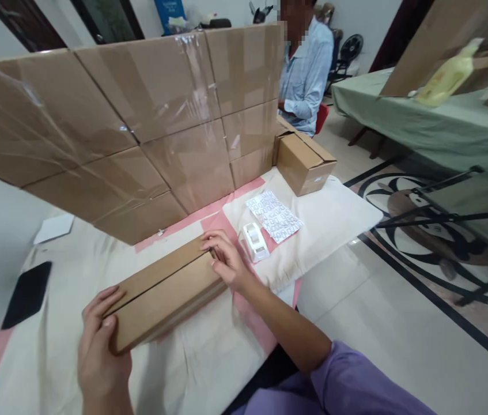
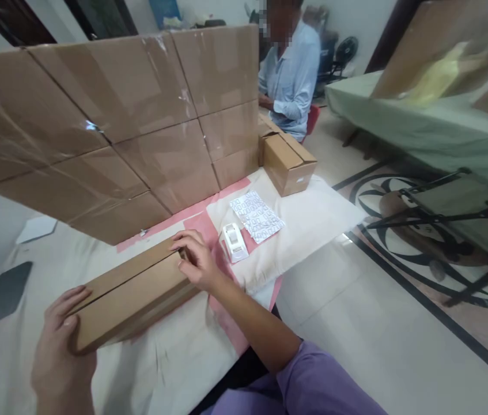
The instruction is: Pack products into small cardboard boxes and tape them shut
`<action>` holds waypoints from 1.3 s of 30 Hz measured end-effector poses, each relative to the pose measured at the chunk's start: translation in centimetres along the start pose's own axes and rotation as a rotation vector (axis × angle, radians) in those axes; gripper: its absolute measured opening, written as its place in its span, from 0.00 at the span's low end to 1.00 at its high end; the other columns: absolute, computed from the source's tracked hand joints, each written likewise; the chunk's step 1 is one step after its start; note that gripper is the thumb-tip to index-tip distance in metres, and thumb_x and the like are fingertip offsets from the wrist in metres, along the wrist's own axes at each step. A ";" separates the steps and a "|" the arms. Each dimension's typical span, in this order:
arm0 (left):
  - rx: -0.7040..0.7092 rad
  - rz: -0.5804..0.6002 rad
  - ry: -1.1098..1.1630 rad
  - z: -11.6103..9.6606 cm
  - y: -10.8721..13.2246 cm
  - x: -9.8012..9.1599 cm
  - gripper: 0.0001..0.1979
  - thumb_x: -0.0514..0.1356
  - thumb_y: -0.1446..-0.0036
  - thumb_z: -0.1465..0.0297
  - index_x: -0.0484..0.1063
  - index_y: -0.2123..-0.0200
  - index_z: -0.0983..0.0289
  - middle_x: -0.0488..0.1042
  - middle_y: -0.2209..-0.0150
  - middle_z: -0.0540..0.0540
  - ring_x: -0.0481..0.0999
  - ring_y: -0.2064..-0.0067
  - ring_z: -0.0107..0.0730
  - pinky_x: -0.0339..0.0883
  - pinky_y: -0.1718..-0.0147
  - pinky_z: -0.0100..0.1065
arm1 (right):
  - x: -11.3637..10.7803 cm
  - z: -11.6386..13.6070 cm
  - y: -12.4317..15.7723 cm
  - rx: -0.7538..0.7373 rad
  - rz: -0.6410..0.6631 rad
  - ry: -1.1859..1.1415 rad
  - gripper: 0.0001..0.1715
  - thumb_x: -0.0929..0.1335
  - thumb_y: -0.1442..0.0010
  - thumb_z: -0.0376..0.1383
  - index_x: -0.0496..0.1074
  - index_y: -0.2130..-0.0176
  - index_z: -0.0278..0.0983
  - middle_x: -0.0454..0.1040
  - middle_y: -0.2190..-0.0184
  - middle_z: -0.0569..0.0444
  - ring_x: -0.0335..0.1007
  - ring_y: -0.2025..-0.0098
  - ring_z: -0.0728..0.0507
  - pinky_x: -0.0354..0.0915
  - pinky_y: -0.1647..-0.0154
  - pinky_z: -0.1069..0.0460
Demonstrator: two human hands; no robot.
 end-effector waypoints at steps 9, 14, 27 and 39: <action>0.283 0.188 -0.524 -6.3 -0.7 4.8 0.27 0.56 0.34 0.51 0.69 0.34 0.46 0.75 0.37 0.55 0.60 0.29 0.68 0.42 0.32 0.76 | -1.5 1.0 1.2 0.080 -0.039 0.018 0.08 0.67 0.45 0.34 0.73 0.62 0.42 0.71 0.47 0.46 0.67 0.40 0.36 0.63 0.35 0.38; 0.451 0.336 -0.564 -10.3 1.1 11.6 0.42 0.59 0.37 0.46 0.52 0.25 0.50 0.63 0.29 0.64 0.61 0.30 0.70 0.24 0.33 0.79 | -1.6 1.5 1.6 0.066 0.009 0.029 0.11 0.65 0.44 0.33 0.75 0.64 0.43 0.74 0.42 0.51 0.64 0.34 0.38 0.56 0.29 0.37; 0.440 0.369 -0.614 -9.2 0.0 11.3 0.40 0.59 0.38 0.42 0.59 0.28 0.51 0.64 0.30 0.63 0.62 0.30 0.68 0.23 0.34 0.78 | -16.8 -1.9 7.3 0.394 -0.411 0.317 0.14 0.66 0.40 0.43 0.77 0.59 0.39 0.77 0.57 0.47 0.73 0.49 0.37 0.65 0.40 0.39; 0.550 0.265 -0.630 -9.6 -0.4 10.5 0.27 0.62 0.37 0.47 0.75 0.42 0.58 0.76 0.39 0.59 0.73 0.35 0.60 0.50 0.33 0.70 | -14.8 -3.0 7.0 0.474 -0.346 0.221 0.15 0.68 0.42 0.45 0.84 0.62 0.45 0.76 0.53 0.51 0.70 0.44 0.38 0.62 0.38 0.43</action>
Point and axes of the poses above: each hand's wrist, its own y-axis away from the middle knuckle, its own x-axis out of the palm, z = x × y, the point moved 6 cm from there along -y, towards the middle knuckle
